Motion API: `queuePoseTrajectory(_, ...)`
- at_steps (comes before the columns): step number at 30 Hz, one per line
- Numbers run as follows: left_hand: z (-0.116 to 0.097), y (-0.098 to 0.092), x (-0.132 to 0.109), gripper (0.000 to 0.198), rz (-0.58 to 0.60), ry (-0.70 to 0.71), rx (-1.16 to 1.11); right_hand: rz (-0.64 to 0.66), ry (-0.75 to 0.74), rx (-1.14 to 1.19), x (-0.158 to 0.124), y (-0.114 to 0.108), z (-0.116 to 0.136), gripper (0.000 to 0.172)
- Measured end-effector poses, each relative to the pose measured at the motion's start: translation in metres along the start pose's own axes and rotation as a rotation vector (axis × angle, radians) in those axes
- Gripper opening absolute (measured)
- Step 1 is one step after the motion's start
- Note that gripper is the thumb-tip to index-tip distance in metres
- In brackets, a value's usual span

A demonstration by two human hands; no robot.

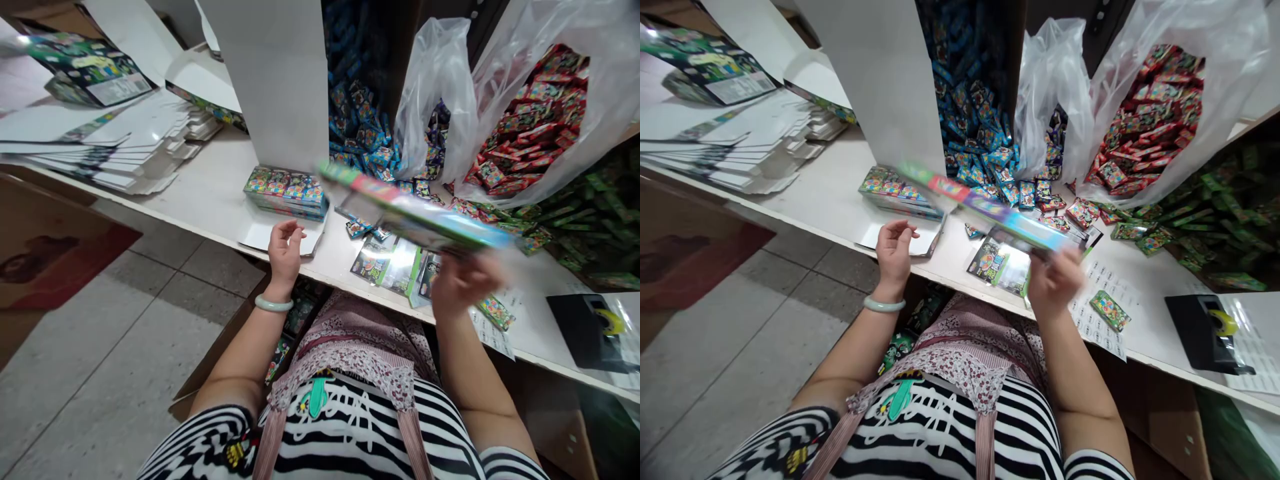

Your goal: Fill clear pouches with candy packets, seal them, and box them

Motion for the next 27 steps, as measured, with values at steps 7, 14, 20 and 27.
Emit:
queuePoseTrajectory(7,-0.013,0.014,0.006,0.028,0.079,0.100,-0.010,0.319,-0.082,-0.134,0.003,0.026,-0.003,0.030)
queuePoseTrajectory(14,-0.050,0.067,0.017,0.053,0.674,0.339,-0.031,0.296,0.002,-0.108,0.019,0.036,0.005,0.029)
queuePoseTrajectory(20,-0.037,0.087,0.023,0.028,0.596,0.178,-0.125,0.358,-0.004,-0.044,0.022,0.053,0.014,0.043)
queuePoseTrajectory(27,-0.031,0.083,0.023,0.028,0.515,0.119,-0.187,0.347,-0.021,-0.106,0.025,0.063,0.022,0.044)
Point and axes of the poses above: each hand's wrist, its own x-axis towards the middle knuckle, its own y-axis out of the palm, z = x × y, the point moved 3 cm from there along x, towards the middle knuckle, and after that the axes turned 12 degrees about y, right-handed, at the moved point
